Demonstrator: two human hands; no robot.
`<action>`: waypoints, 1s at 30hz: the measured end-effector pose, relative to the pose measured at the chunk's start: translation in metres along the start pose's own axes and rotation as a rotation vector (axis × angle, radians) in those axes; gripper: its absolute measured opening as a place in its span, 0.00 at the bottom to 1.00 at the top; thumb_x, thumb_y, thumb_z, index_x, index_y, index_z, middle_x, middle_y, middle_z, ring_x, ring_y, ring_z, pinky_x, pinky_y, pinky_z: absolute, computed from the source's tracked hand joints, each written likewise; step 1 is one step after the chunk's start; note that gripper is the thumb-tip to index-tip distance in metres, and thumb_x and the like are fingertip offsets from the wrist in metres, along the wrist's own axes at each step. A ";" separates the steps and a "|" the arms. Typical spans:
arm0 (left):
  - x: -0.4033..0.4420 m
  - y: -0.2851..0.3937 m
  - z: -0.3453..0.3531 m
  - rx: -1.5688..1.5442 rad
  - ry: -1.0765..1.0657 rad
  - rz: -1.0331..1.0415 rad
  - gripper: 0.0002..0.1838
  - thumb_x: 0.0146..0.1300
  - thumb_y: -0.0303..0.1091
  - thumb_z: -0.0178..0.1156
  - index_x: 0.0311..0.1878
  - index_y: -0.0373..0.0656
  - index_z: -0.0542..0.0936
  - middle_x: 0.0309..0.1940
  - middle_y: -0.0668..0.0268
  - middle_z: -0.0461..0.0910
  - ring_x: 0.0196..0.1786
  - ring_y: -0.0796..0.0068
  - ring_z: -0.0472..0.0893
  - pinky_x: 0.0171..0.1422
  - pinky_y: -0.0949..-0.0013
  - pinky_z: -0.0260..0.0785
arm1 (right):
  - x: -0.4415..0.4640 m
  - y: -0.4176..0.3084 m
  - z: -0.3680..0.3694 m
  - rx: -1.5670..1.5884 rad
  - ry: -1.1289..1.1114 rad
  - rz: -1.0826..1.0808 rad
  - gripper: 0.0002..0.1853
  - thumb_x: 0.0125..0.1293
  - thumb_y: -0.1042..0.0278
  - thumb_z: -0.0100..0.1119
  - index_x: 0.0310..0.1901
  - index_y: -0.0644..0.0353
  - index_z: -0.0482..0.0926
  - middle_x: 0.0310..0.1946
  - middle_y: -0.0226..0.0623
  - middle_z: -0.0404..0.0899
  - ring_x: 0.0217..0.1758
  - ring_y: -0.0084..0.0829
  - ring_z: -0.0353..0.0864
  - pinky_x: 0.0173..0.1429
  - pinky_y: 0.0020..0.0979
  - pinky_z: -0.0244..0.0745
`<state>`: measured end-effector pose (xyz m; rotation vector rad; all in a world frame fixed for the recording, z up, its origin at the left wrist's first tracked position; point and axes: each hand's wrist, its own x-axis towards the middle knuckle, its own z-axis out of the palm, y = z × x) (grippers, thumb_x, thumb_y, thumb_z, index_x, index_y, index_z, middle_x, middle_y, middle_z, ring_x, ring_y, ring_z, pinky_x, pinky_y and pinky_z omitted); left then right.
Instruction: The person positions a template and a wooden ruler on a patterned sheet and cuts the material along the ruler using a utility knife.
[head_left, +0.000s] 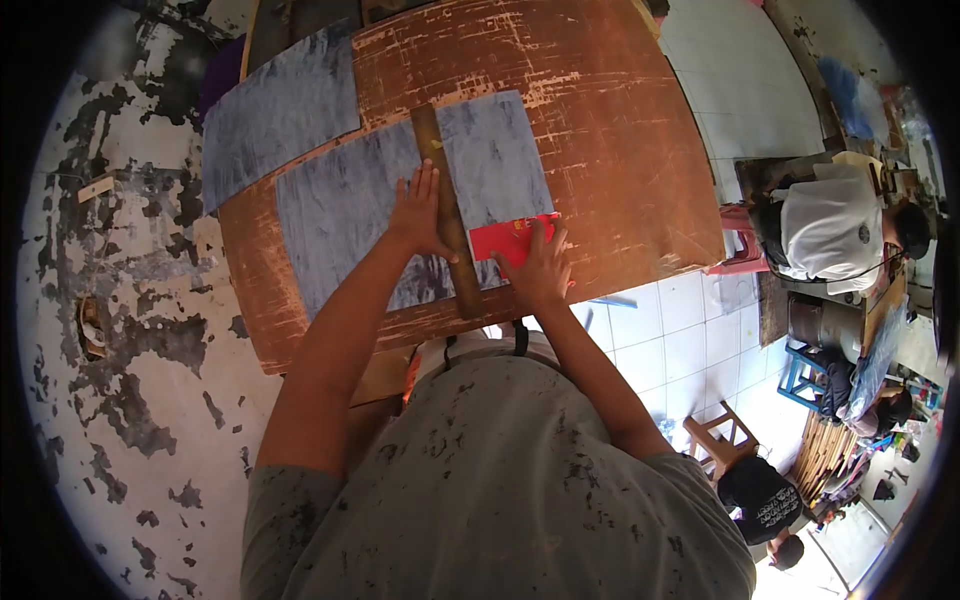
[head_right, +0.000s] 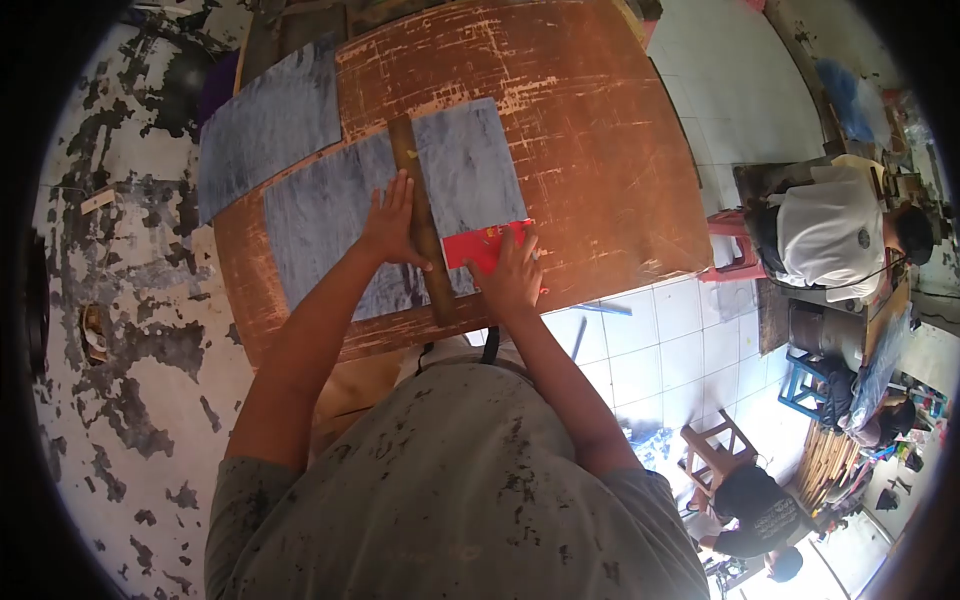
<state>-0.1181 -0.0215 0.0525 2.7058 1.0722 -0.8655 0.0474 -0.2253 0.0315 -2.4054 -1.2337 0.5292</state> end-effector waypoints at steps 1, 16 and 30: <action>0.000 0.000 -0.001 -0.002 -0.007 -0.002 0.99 0.26 0.84 0.80 0.88 0.30 0.33 0.90 0.43 0.27 0.93 0.48 0.33 0.92 0.37 0.31 | 0.003 -0.006 -0.007 -0.013 -0.043 0.017 0.52 0.60 0.36 0.78 0.76 0.59 0.64 0.75 0.57 0.58 0.58 0.60 0.87 0.59 0.55 0.85; 0.002 0.002 -0.003 0.020 -0.031 -0.009 0.98 0.27 0.85 0.79 0.88 0.29 0.33 0.90 0.43 0.26 0.92 0.47 0.31 0.92 0.36 0.29 | 0.008 -0.014 0.005 -0.144 -0.044 0.014 0.56 0.56 0.36 0.80 0.77 0.58 0.61 0.78 0.58 0.55 0.68 0.54 0.81 0.69 0.50 0.76; 0.005 0.001 0.000 -0.024 -0.027 0.012 1.00 0.26 0.83 0.80 0.87 0.29 0.30 0.90 0.43 0.24 0.92 0.47 0.27 0.91 0.36 0.25 | 0.005 -0.029 0.002 -0.125 -0.063 0.134 0.53 0.55 0.43 0.82 0.77 0.54 0.62 0.80 0.61 0.48 0.69 0.52 0.81 0.67 0.49 0.76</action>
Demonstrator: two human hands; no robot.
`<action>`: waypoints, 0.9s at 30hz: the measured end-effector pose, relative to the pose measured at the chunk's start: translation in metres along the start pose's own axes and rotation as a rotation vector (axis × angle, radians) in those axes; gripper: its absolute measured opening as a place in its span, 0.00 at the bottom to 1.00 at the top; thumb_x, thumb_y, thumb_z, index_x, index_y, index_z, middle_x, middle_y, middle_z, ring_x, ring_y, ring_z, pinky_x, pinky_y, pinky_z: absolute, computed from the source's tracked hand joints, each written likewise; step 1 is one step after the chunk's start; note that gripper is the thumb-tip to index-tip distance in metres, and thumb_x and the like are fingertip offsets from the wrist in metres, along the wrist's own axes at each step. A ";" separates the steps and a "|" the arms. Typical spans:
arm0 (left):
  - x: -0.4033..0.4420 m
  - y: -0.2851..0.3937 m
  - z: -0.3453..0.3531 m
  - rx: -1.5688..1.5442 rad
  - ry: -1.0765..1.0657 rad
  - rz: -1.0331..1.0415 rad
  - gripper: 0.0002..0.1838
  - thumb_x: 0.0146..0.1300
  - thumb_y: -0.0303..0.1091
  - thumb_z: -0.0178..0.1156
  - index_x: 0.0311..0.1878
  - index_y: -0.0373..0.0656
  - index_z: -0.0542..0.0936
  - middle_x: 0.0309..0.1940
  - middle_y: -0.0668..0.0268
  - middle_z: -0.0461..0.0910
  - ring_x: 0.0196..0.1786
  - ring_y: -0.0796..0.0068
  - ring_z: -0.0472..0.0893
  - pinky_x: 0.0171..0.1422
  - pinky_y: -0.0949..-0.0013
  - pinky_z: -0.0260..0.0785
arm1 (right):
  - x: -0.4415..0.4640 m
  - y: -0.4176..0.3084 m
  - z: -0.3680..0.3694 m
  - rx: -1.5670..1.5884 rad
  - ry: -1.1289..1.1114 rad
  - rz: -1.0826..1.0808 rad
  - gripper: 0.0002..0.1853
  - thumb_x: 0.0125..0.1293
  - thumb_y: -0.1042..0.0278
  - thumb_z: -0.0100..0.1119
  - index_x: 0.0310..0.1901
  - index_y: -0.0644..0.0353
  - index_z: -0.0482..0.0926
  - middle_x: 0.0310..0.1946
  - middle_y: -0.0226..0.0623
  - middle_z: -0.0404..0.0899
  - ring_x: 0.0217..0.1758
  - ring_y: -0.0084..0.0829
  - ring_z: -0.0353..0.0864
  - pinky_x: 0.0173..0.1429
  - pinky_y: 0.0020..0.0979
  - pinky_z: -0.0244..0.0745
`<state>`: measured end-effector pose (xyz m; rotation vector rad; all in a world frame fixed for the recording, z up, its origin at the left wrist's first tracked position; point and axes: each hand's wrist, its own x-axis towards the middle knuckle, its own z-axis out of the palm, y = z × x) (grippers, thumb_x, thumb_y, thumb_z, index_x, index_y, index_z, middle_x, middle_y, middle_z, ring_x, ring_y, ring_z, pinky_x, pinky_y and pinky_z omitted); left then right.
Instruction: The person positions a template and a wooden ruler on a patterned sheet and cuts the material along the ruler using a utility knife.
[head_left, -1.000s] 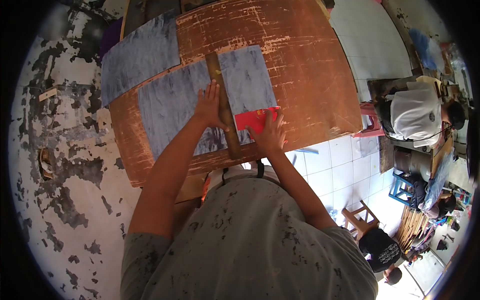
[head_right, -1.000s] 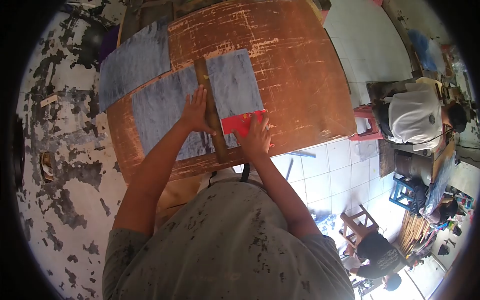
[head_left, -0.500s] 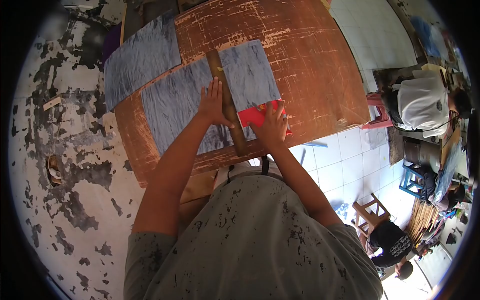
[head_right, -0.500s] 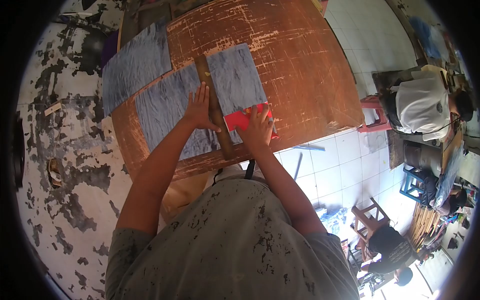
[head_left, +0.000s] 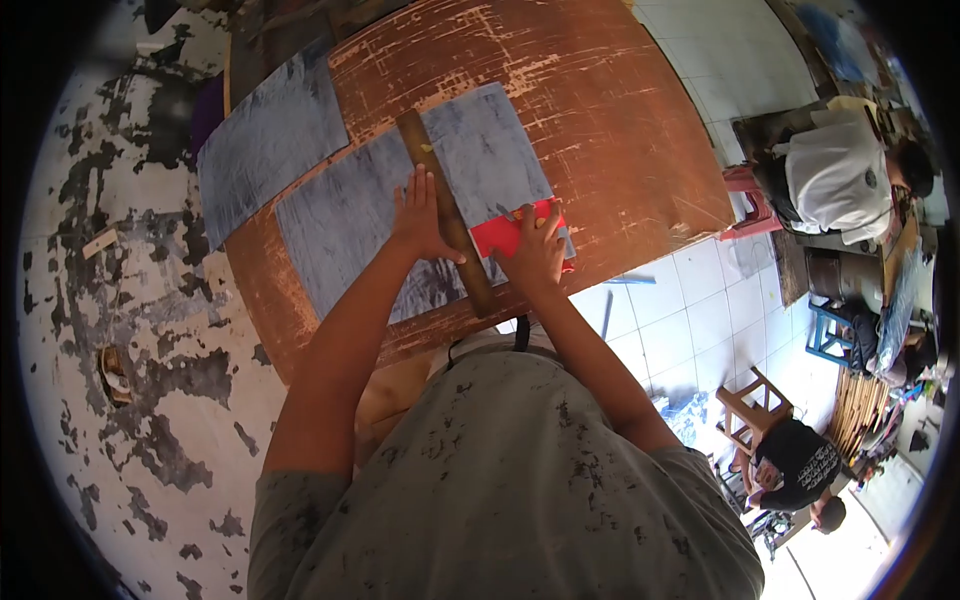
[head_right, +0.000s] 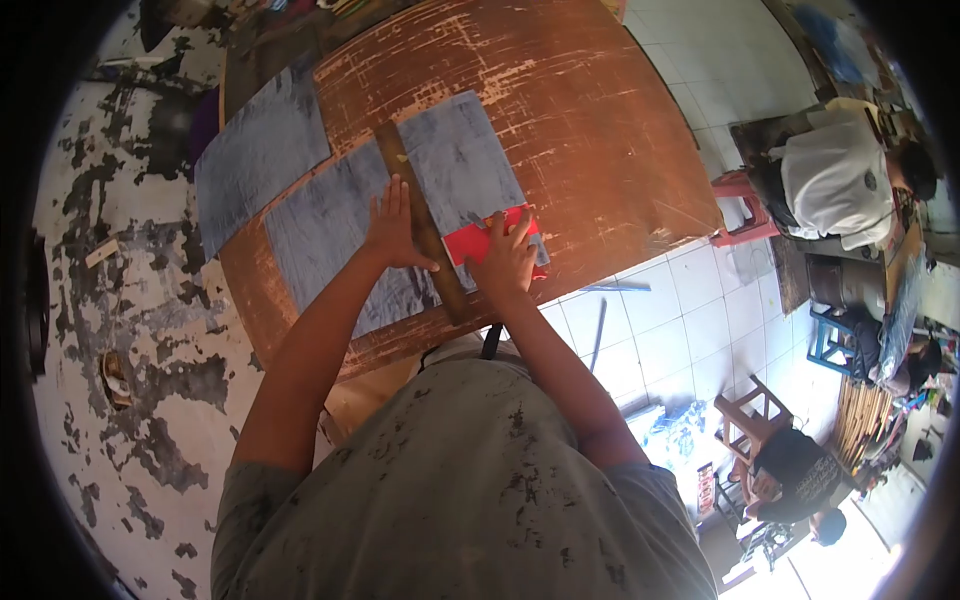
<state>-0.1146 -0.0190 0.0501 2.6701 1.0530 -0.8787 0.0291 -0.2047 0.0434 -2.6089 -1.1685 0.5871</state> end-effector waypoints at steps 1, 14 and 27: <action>0.001 0.000 -0.001 0.012 -0.016 -0.012 1.00 0.26 0.83 0.81 0.87 0.29 0.30 0.90 0.42 0.24 0.92 0.47 0.27 0.91 0.36 0.25 | 0.000 -0.001 0.001 -0.002 -0.001 0.004 0.53 0.55 0.45 0.82 0.77 0.53 0.61 0.81 0.62 0.46 0.69 0.53 0.81 0.67 0.49 0.76; 0.001 0.000 -0.004 0.035 -0.031 -0.008 1.00 0.26 0.84 0.79 0.86 0.27 0.29 0.89 0.41 0.23 0.92 0.46 0.26 0.92 0.37 0.24 | -0.003 -0.002 0.006 0.088 0.028 0.007 0.51 0.54 0.47 0.84 0.75 0.51 0.63 0.83 0.64 0.46 0.67 0.59 0.83 0.66 0.54 0.79; 0.001 0.012 -0.002 0.066 0.063 -0.039 0.96 0.26 0.81 0.81 0.85 0.20 0.43 0.87 0.30 0.36 0.91 0.38 0.32 0.92 0.38 0.22 | 0.101 0.112 -0.008 0.115 0.309 -0.051 0.36 0.69 0.42 0.72 0.68 0.61 0.75 0.65 0.55 0.71 0.69 0.60 0.72 0.71 0.62 0.71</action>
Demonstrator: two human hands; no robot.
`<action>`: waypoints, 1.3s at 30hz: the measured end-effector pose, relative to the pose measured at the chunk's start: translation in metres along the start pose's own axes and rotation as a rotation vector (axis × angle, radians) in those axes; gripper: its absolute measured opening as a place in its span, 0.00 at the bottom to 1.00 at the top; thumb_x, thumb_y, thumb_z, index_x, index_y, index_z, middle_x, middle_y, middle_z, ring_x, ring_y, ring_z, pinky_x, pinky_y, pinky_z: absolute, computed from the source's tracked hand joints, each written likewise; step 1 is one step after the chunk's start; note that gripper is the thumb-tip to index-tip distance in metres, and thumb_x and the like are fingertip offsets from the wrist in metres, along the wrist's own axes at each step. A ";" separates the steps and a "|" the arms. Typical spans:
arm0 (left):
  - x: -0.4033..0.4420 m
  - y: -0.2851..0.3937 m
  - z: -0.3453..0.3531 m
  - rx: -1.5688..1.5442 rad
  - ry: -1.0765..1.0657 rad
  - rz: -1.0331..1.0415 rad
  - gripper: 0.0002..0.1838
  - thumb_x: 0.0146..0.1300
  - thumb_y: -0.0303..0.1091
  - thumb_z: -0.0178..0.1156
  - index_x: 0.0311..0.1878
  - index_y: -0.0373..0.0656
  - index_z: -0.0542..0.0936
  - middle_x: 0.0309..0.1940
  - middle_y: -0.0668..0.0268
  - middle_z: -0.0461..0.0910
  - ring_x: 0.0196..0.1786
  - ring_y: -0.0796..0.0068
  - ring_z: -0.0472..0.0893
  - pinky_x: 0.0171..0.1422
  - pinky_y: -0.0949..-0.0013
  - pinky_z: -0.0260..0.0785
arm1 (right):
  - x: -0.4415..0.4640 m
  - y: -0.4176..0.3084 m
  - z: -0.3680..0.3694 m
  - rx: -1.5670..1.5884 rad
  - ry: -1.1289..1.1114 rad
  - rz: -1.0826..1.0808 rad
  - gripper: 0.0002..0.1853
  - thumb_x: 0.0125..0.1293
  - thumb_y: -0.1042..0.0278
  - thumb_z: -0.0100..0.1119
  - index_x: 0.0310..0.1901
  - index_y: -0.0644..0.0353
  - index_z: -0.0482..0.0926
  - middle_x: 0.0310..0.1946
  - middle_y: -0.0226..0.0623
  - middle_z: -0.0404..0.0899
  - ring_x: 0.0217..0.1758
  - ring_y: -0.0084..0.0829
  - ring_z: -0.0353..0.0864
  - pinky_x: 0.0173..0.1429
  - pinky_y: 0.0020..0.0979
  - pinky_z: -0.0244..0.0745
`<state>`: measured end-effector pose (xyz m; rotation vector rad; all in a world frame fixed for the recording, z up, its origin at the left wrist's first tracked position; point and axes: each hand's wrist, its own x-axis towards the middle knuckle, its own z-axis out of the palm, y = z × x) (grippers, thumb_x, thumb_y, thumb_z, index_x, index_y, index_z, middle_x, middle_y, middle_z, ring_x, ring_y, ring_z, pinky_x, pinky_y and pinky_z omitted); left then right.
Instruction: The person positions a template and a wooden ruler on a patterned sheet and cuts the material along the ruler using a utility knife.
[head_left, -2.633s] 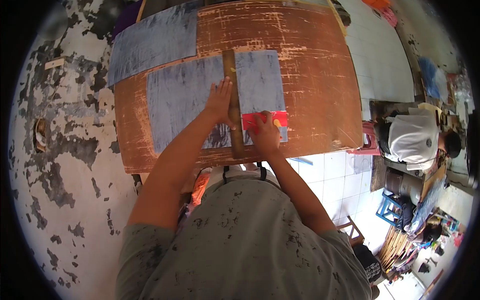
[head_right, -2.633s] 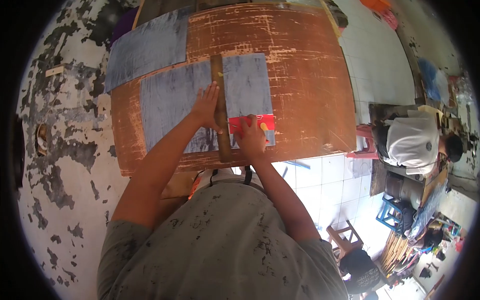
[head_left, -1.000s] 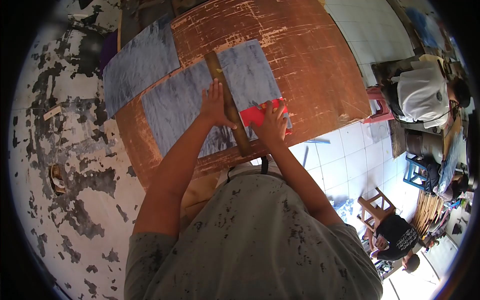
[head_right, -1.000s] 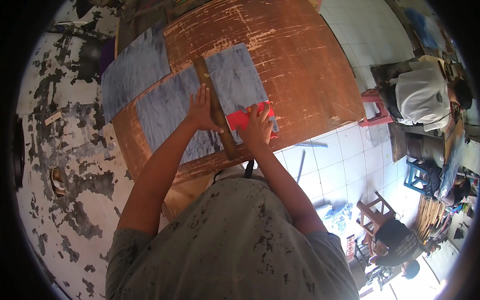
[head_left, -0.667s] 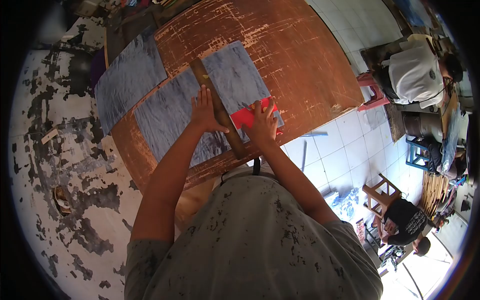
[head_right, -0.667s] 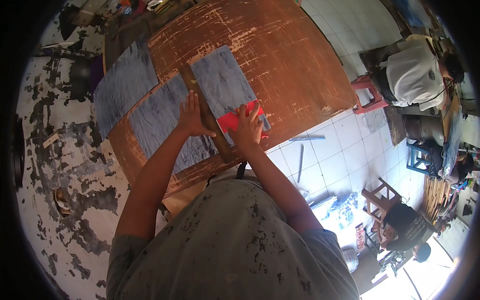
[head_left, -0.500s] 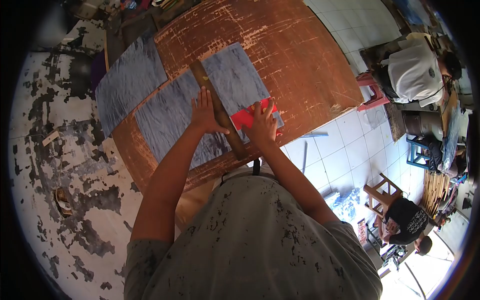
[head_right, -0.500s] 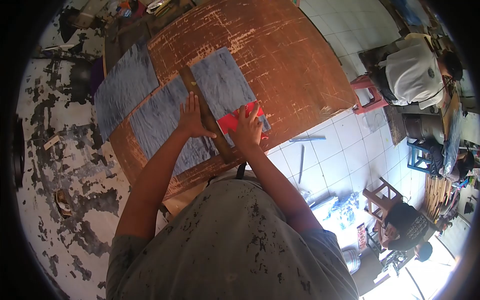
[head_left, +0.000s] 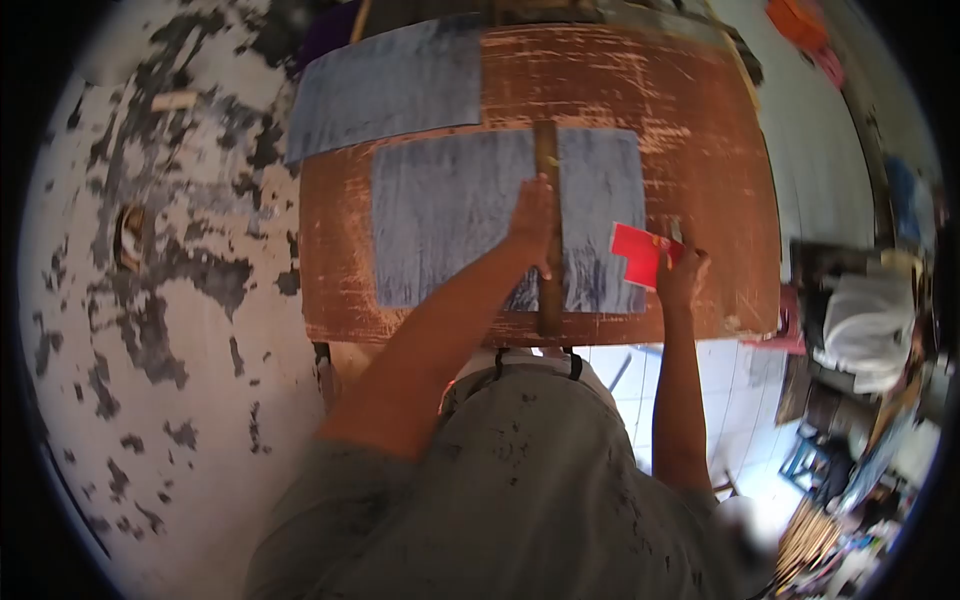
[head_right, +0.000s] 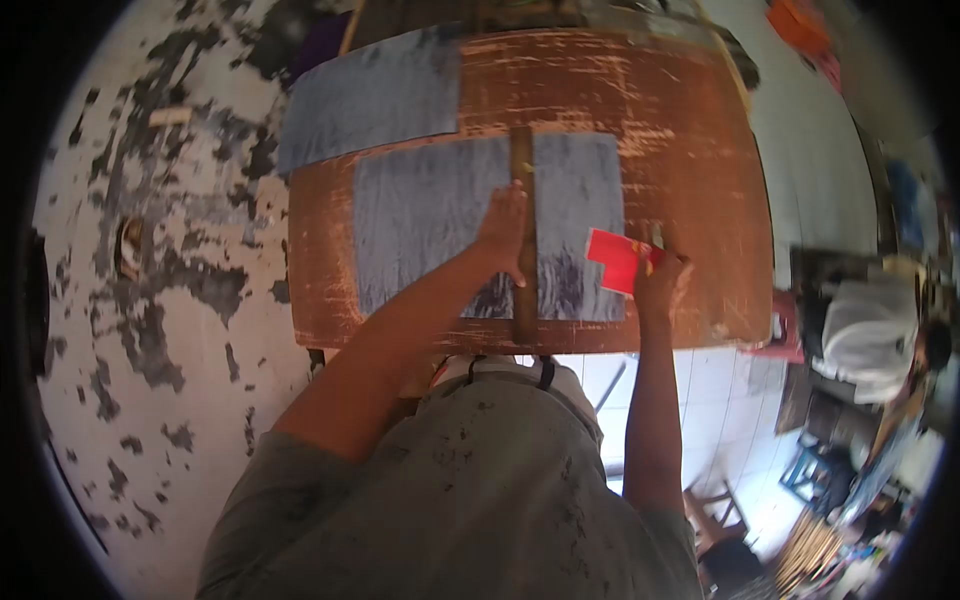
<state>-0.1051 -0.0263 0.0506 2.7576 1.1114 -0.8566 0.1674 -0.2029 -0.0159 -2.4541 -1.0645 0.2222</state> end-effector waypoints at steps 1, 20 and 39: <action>0.000 0.003 -0.003 0.069 -0.028 -0.007 0.96 0.26 0.82 0.81 0.85 0.20 0.43 0.88 0.31 0.36 0.91 0.38 0.32 0.92 0.38 0.22 | 0.004 0.003 0.004 -0.062 0.032 -0.026 0.36 0.71 0.42 0.70 0.68 0.62 0.75 0.64 0.55 0.71 0.67 0.61 0.73 0.72 0.59 0.70; 0.055 0.013 0.096 0.052 0.620 -0.123 0.42 0.77 0.44 0.51 0.83 0.22 0.55 0.88 0.37 0.47 0.90 0.36 0.46 0.94 0.40 0.36 | -0.045 -0.333 -0.129 0.221 -1.425 -1.234 0.30 0.87 0.45 0.41 0.72 0.60 0.78 0.71 0.49 0.79 0.78 0.50 0.72 0.85 0.50 0.58; -0.007 -0.014 0.006 -0.081 0.081 0.073 0.96 0.25 0.80 0.82 0.85 0.21 0.42 0.88 0.34 0.36 0.91 0.40 0.38 0.93 0.41 0.29 | -0.012 0.046 -0.044 0.076 -0.062 0.019 0.30 0.74 0.56 0.68 0.72 0.60 0.74 0.58 0.48 0.77 0.58 0.51 0.84 0.62 0.50 0.80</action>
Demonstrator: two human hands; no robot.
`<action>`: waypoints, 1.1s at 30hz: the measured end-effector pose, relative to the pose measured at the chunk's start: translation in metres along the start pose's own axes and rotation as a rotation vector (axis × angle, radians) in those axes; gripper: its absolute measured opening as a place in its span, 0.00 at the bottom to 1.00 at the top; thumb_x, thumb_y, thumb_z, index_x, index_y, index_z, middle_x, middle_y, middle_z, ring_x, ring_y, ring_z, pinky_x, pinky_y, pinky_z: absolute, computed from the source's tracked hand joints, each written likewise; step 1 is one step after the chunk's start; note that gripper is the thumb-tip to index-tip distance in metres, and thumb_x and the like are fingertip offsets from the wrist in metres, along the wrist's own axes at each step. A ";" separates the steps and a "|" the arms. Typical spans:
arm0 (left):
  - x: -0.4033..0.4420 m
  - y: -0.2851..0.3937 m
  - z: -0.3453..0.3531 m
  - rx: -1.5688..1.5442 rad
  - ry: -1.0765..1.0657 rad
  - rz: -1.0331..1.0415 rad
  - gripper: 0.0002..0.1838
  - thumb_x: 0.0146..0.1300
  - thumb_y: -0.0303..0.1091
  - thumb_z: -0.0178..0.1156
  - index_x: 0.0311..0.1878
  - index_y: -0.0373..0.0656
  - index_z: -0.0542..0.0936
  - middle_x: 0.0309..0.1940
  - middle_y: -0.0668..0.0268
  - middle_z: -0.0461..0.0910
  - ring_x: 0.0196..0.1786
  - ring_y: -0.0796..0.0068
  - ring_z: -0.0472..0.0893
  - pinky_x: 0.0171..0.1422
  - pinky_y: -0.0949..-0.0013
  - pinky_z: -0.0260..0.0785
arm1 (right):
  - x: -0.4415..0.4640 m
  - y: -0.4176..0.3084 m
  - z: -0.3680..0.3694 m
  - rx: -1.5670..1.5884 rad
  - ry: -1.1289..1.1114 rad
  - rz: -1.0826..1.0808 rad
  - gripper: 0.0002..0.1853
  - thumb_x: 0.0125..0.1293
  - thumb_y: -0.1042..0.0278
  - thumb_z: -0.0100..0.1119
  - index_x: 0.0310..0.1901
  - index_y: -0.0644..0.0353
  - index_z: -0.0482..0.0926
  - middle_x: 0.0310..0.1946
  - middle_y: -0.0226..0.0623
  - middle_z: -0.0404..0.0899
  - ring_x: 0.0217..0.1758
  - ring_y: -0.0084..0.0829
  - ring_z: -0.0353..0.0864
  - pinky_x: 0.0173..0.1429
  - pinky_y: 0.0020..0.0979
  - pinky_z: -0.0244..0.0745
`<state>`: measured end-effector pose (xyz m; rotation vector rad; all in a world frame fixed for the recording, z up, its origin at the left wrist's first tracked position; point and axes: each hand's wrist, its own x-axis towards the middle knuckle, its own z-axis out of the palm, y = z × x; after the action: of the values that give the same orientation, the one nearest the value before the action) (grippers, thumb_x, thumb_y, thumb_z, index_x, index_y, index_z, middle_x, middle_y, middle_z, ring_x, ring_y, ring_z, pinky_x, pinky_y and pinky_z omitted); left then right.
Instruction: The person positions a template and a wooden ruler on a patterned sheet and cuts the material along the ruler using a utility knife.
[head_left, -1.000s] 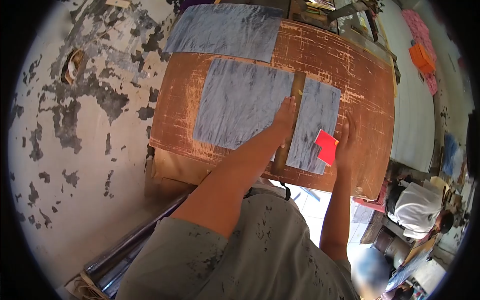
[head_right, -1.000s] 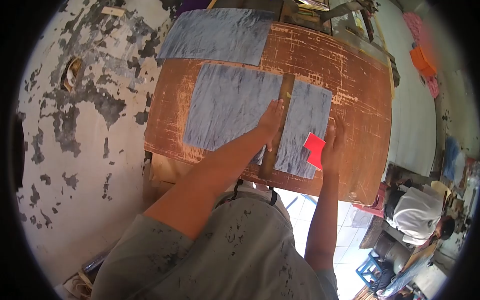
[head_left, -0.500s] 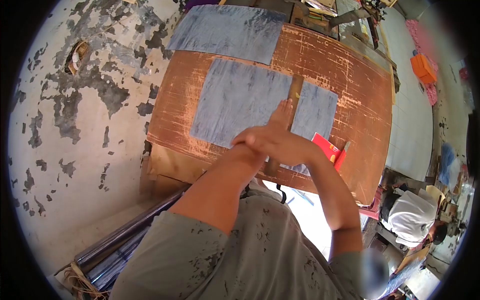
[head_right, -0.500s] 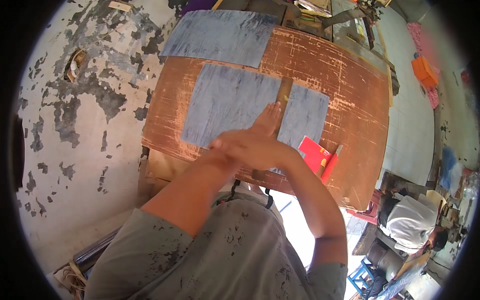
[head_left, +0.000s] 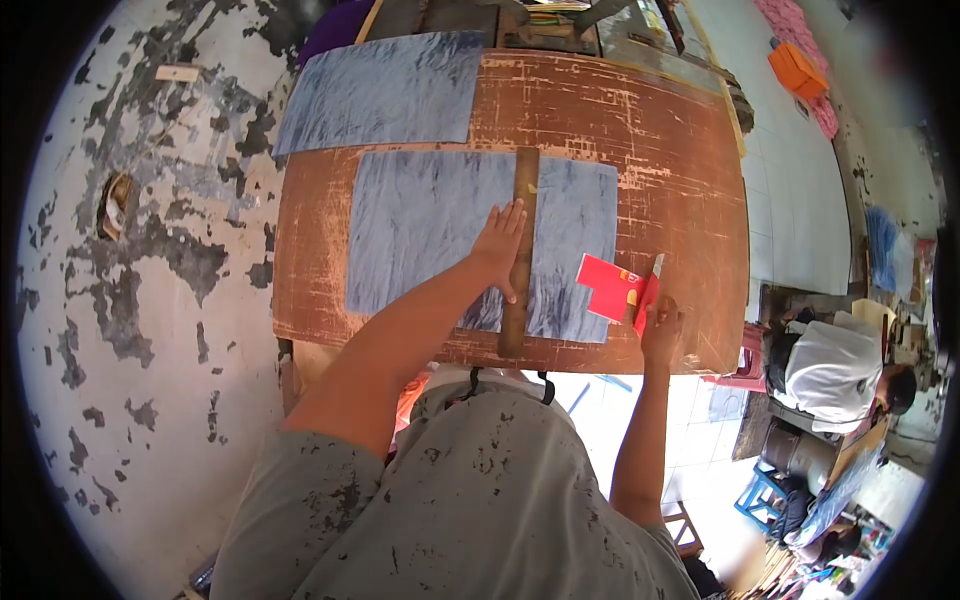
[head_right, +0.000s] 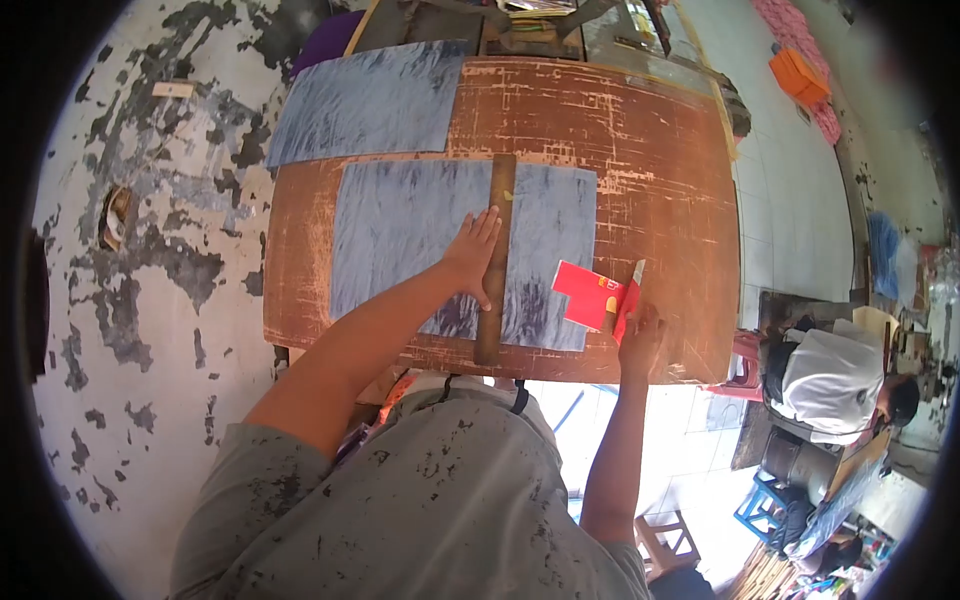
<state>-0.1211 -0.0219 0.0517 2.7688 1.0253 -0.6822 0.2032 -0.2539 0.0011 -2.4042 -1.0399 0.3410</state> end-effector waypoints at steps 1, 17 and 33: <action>0.000 0.000 -0.001 -0.001 -0.030 -0.012 0.96 0.25 0.80 0.82 0.86 0.22 0.41 0.88 0.35 0.36 0.91 0.40 0.36 0.93 0.41 0.28 | 0.001 -0.006 -0.004 0.136 -0.151 0.090 0.31 0.74 0.57 0.68 0.73 0.60 0.73 0.59 0.49 0.77 0.56 0.51 0.85 0.60 0.50 0.81; 0.000 -0.003 0.001 -0.007 -0.014 0.016 0.95 0.28 0.83 0.80 0.85 0.20 0.42 0.88 0.32 0.34 0.91 0.37 0.35 0.92 0.38 0.26 | 0.009 -0.099 0.007 0.443 -0.172 0.153 0.21 0.78 0.65 0.58 0.69 0.59 0.75 0.65 0.50 0.81 0.59 0.51 0.86 0.55 0.47 0.82; 0.001 -0.009 0.010 0.017 -0.012 0.057 0.92 0.30 0.83 0.78 0.86 0.22 0.47 0.87 0.32 0.39 0.90 0.34 0.38 0.91 0.33 0.32 | 0.092 -0.317 0.141 0.019 -0.465 0.025 0.26 0.71 0.63 0.64 0.62 0.74 0.70 0.56 0.71 0.84 0.63 0.66 0.85 0.68 0.56 0.80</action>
<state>-0.1296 -0.0172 0.0432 2.7928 0.9390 -0.7015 0.0140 0.0473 0.0476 -2.3759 -1.1892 0.9475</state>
